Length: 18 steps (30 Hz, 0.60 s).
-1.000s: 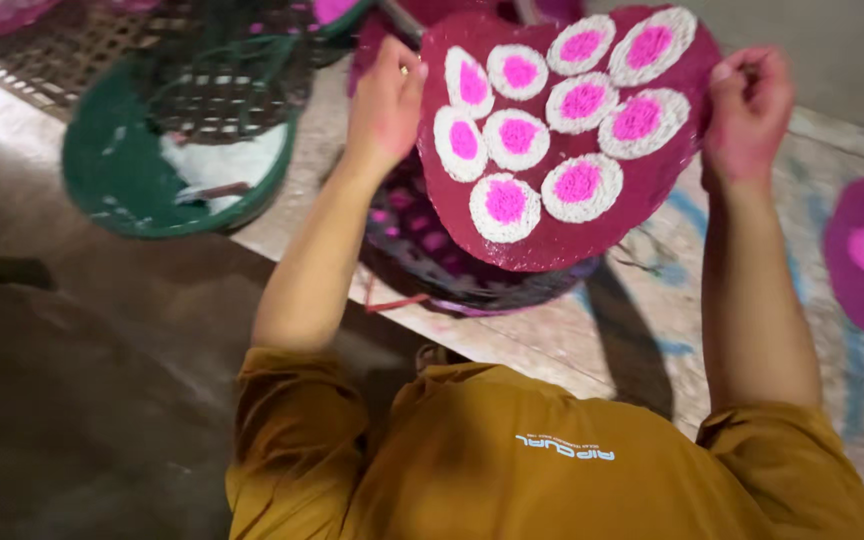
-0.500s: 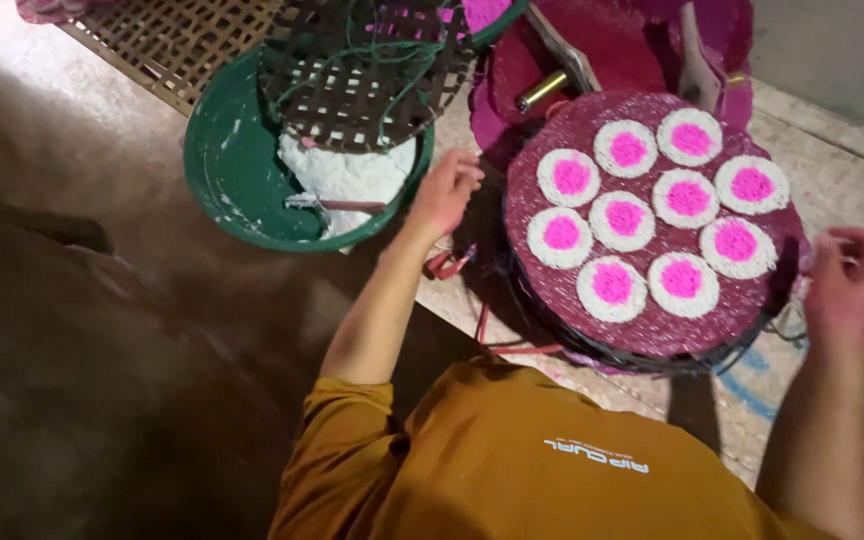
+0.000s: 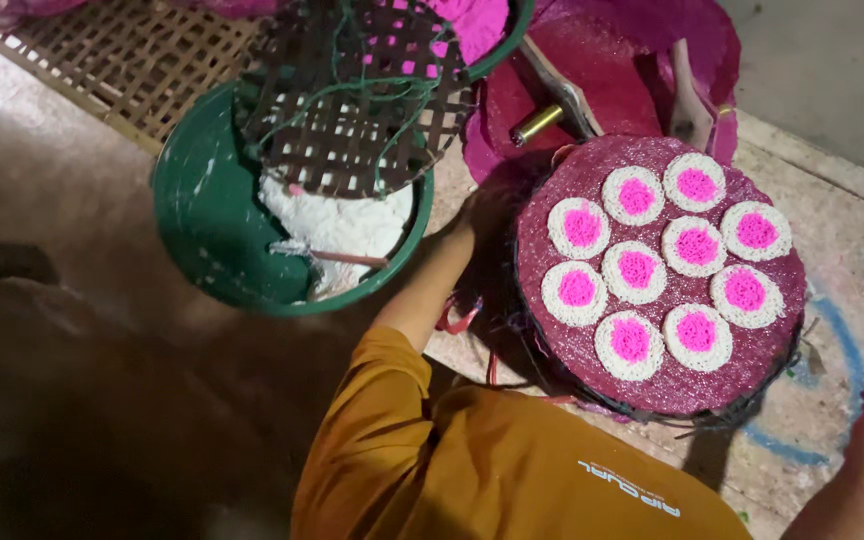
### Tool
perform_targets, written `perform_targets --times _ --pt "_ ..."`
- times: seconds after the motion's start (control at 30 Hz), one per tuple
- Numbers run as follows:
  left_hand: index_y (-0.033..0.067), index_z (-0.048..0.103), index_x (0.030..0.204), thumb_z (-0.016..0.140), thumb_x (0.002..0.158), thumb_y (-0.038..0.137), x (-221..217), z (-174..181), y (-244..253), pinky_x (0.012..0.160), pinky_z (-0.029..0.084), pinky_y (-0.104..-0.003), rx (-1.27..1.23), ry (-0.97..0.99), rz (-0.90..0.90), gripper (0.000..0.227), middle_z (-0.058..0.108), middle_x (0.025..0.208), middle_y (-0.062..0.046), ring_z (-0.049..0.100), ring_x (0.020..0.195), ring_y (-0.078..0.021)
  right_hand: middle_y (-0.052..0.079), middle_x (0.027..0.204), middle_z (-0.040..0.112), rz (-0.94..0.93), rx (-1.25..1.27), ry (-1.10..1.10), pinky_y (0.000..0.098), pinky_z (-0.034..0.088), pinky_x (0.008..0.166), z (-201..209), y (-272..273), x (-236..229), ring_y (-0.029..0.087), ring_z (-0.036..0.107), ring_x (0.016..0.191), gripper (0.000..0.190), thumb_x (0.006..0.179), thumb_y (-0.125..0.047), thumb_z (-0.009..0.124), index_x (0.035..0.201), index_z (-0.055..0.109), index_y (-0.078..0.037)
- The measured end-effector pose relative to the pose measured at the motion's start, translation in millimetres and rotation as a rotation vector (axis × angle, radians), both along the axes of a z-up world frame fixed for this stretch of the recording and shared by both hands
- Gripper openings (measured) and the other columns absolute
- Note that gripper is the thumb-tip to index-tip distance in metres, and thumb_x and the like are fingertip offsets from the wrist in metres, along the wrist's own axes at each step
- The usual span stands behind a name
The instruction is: The person assembles pink and white circular items on a perforated tray, then places the tray into a steamer. They later use a wooden tool to scoop pink paste and press it into circular molds on a flat pink surface.
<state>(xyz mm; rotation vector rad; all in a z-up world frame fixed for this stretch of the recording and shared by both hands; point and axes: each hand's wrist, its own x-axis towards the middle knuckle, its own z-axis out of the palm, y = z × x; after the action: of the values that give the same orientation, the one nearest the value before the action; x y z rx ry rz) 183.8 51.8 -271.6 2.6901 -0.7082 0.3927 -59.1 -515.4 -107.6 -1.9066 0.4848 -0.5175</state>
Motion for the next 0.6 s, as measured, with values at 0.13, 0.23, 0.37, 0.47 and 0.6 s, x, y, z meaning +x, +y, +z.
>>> perform_targets --times 0.13,0.23,0.37,0.47,0.6 --pt "0.0218 0.072 0.119 0.052 0.095 0.03 4.5 -15.1 5.8 0.1 0.049 -0.048 0.248 0.104 -0.028 0.032 0.07 0.126 -0.002 0.066 0.113 -0.0257 -0.006 0.094 0.049 -0.179 0.074 0.19 0.0322 0.034 0.067 -10.1 -6.6 -11.3 0.008 0.043 0.078 0.048 0.115 -0.051 0.051 0.128 0.059 -0.005" --pt "0.016 0.068 0.126 0.046 0.1 0.024 -12.8 -17.2 25.9 0.108 0.044 -0.044 -0.223 0.23 -0.1 0.035 0.066 0.134 -0.008 0.061 0.123 -0.0291 -0.008 0.105 0.051 -0.041 0.167 0.038 0.0292 0.037 0.085 -20.5 -10.2 -8.0 0.006 0.045 0.092 0.044 0.115 -0.046 0.05 0.135 0.057 -0.007" --pt "0.0082 0.063 0.136 0.038 0.105 0.016 -43.0 6.9 39.8 0.118 0.038 -0.04 -1.185 0.516 -0.132 0.04 0.061 0.143 -0.016 0.054 0.136 -0.0335 -0.002 0.093 0.047 -0.231 0.087 0.244 0.0318 0.035 0.082 -34.3 -13.8 -10.5 0.011 0.042 0.089 0.053 0.116 -0.055 0.049 0.113 0.058 -0.003" --pt "0.006 0.059 0.139 0.042 0.081 -0.003 -50.4 48.1 49.1 0.116 0.038 -0.041 -0.534 0.314 -0.065 0.062 0.059 0.143 -0.019 0.051 0.136 -0.036 -0.007 0.106 0.051 -0.106 0.096 0.079 0.0271 0.04 0.09 -43.0 -10.9 -16.5 0.007 0.047 0.098 0.044 0.119 -0.05 0.052 0.142 0.061 -0.015" --pt "0.0061 0.061 0.126 0.06 0.07 -0.009 -33.5 91.9 45.2 0.11 0.034 -0.052 -0.408 0.311 0.121 0.058 0.066 0.128 -0.019 0.053 0.128 -0.0388 -0.004 0.097 0.05 -0.167 0.063 0.105 0.0273 0.041 0.086 -44.6 -17.0 -26.8 0.007 0.048 0.093 0.036 0.119 -0.045 0.05 0.131 0.059 -0.012"
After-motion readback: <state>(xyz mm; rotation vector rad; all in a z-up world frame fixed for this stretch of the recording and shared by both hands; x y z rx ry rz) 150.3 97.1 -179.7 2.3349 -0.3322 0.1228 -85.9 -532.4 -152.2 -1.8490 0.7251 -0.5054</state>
